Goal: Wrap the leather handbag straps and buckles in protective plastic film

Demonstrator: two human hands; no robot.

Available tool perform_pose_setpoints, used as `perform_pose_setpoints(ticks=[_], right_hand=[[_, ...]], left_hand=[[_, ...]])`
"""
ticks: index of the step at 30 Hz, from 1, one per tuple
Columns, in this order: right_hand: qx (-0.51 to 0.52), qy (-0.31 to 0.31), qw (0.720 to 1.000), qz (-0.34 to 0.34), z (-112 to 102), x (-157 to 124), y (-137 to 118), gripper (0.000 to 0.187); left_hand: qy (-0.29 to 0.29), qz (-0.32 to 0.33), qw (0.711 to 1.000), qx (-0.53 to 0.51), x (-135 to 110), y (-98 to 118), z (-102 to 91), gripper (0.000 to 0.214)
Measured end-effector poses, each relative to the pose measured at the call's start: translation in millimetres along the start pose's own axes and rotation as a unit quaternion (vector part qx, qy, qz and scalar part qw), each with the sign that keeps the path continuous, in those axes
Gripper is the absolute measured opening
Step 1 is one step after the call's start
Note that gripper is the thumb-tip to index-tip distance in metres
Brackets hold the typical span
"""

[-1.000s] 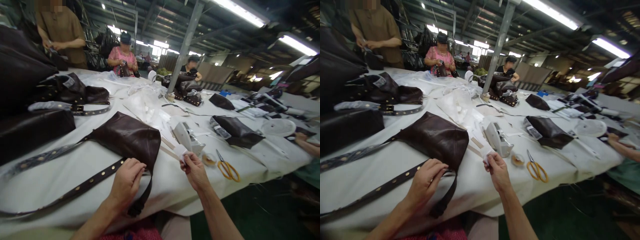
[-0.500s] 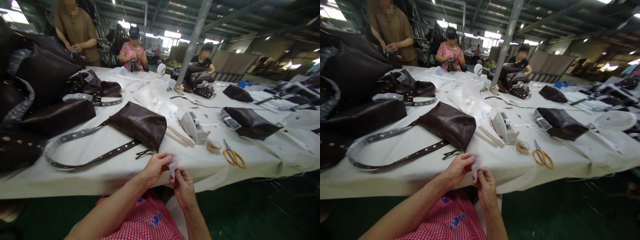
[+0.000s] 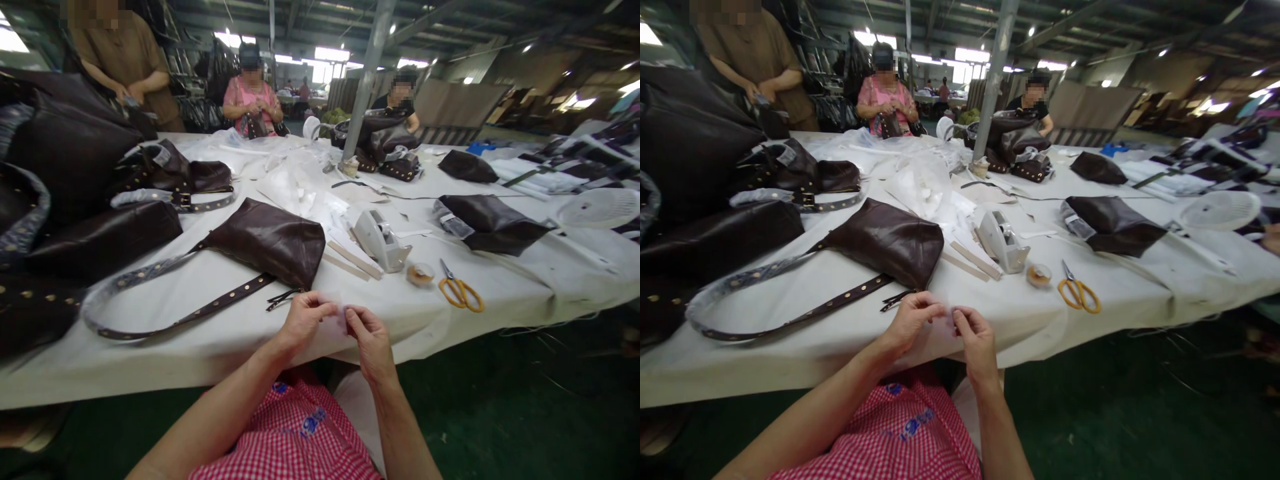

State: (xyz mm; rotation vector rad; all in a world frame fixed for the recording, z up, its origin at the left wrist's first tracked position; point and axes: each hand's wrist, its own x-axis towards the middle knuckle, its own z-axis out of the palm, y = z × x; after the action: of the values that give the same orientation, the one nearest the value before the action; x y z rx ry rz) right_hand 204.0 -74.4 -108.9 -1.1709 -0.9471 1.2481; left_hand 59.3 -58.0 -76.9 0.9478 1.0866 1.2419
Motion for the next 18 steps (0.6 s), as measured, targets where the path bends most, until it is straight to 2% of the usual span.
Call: perform_pose_setpoints(ticks=[5, 9, 12, 15, 18], right_hand=[[-0.03, 0.021, 0.999, -0.021, 1.6, 4.2, 1.9, 0.034], [-0.04, 0.049, 0.998, -0.023, -7.3, 9.3, 3.9, 0.037], [-0.055, 0.047, 0.997, -0.03, -14.2, 13.8, 7.2, 0.035], [-0.066, 0.042, 0.996, -0.032, -19.8, 17.7, 13.0, 0.034], [-0.099, 0.052, 0.993, -0.042, -26.5, 28.0, 16.8, 0.035]], left_hand=[[-0.032, -0.009, 0.999, 0.036, 10.5, -5.3, 10.8, 0.016], [-0.025, -0.004, 0.998, 0.062, 18.6, -11.0, 18.9, 0.018], [-0.039, -0.001, 0.996, 0.076, 24.1, -17.8, 22.5, 0.025], [-0.015, 0.015, 0.997, 0.077, 30.2, -22.2, 24.3, 0.037], [0.027, 0.019, 0.998, 0.062, 33.8, -18.8, 25.8, 0.037]])
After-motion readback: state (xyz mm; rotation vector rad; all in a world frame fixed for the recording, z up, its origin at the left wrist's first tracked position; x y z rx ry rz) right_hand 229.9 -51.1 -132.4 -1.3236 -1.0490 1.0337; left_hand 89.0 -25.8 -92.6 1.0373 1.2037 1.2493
